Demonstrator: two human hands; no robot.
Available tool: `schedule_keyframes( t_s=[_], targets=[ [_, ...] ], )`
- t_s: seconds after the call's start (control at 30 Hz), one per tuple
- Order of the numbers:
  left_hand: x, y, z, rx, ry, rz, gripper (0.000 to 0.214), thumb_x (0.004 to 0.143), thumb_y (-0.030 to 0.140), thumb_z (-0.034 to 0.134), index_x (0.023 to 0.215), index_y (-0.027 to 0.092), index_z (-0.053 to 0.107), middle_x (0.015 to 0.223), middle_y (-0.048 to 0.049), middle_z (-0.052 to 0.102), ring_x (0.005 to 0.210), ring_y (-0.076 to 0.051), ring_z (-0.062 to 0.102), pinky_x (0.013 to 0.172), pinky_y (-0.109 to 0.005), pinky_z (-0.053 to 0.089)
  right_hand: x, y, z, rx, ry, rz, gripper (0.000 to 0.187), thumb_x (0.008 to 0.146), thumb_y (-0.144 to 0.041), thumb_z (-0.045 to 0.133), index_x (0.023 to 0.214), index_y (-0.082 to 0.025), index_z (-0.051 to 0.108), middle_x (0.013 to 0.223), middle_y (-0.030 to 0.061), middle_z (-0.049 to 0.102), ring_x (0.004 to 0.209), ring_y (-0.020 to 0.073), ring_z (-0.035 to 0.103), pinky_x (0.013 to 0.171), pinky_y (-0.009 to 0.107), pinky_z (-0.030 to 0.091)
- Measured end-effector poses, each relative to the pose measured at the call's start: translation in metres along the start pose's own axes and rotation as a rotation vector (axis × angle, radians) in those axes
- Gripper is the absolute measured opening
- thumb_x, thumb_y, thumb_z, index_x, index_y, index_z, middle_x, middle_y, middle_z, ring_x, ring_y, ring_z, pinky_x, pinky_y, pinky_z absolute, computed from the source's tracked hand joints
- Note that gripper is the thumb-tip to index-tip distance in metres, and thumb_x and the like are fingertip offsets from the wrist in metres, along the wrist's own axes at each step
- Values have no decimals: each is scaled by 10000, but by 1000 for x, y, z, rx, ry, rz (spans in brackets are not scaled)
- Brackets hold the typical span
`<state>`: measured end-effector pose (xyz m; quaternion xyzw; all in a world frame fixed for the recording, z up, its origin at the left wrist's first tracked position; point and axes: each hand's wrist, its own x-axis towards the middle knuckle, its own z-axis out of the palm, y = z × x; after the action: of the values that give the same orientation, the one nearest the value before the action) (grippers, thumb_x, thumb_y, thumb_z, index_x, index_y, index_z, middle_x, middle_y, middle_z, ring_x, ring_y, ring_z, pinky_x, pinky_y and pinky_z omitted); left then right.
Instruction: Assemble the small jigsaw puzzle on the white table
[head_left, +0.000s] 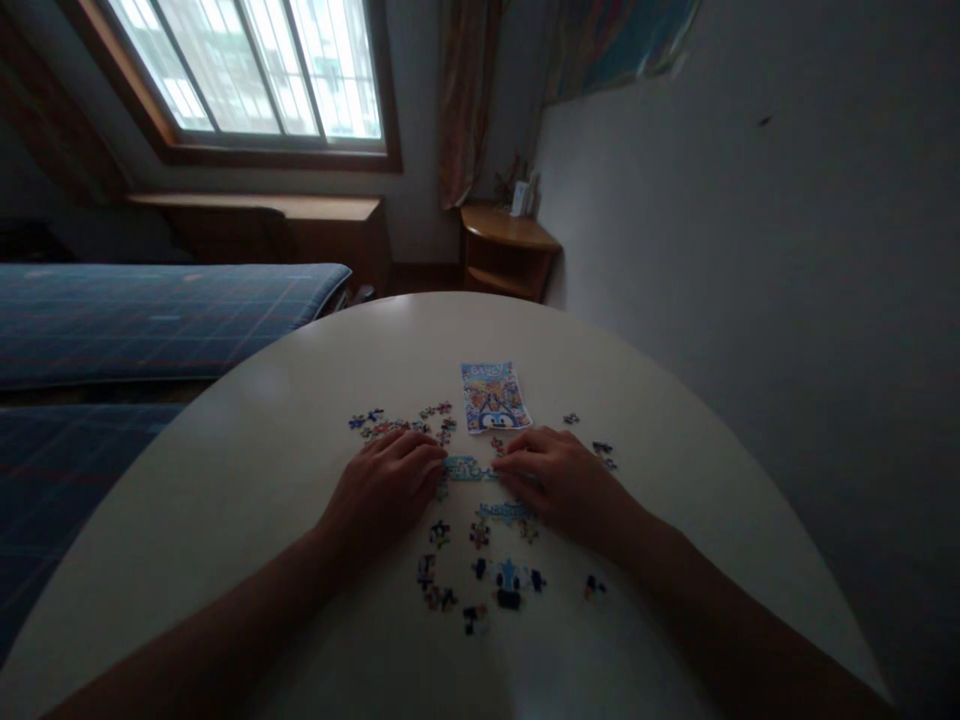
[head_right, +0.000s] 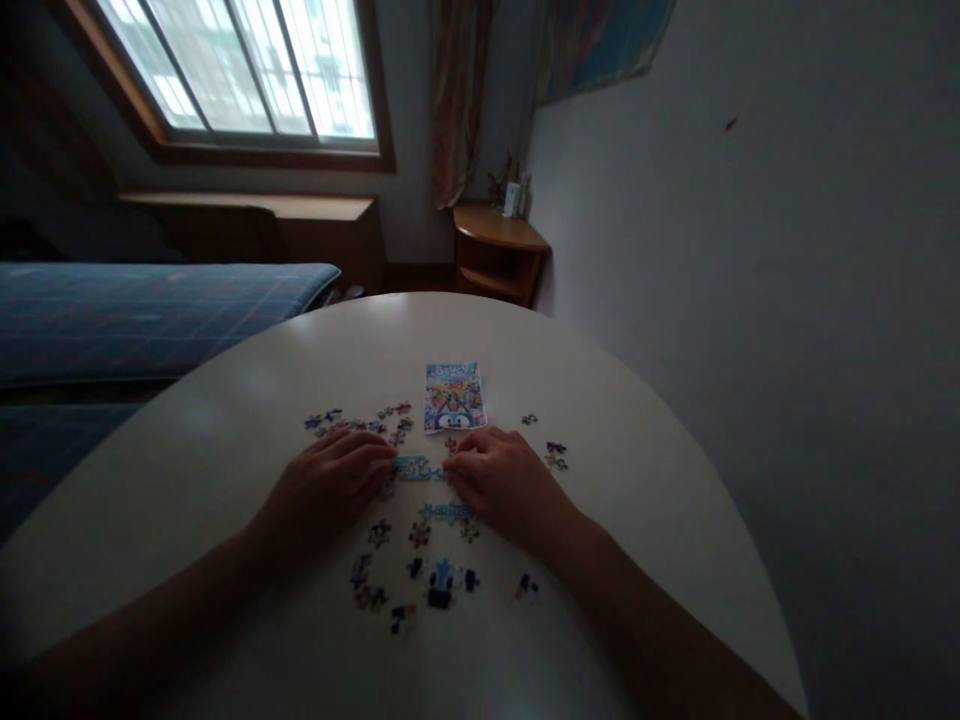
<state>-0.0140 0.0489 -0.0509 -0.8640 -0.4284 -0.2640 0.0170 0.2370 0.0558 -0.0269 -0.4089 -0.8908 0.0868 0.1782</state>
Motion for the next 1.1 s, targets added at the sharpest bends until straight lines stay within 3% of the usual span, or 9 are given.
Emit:
schedule_keyframes(
  t_s=[0.2, 0.67, 1.1],
  targets=[
    [0, -1, 0, -31, 7, 9, 113, 944, 197, 551, 974, 196, 660, 982, -50, 709, 929, -229, 631, 852, -426, 539, -1, 5, 0, -20, 12, 7, 178, 913, -227, 631, 1058, -248, 731, 1025, 54, 706, 953, 204, 632, 874, 400, 475],
    [0, 5, 1, -101, -53, 79, 240, 949, 211, 538, 1159, 196, 654, 1134, -64, 698, 1012, -232, 606, 918, -451, 533, 1, 2, 3, -11, 5, 35, 280, 930, -249, 586, 1191, -204, 676, 1165, 110, 665, 1068, 242, 589, 959, 446, 464],
    [0, 9, -2, -84, -179, 98, 261, 965, 255, 523, 1196, 215, 639, 1222, -54, 662, 1077, -246, 576, 951, -466, 501, 1, 3, 9, 104, 20, -4, 292, 923, -205, 593, 1203, -204, 675, 1152, 94, 666, 1094, 222, 574, 997, 415, 460]
  ],
)
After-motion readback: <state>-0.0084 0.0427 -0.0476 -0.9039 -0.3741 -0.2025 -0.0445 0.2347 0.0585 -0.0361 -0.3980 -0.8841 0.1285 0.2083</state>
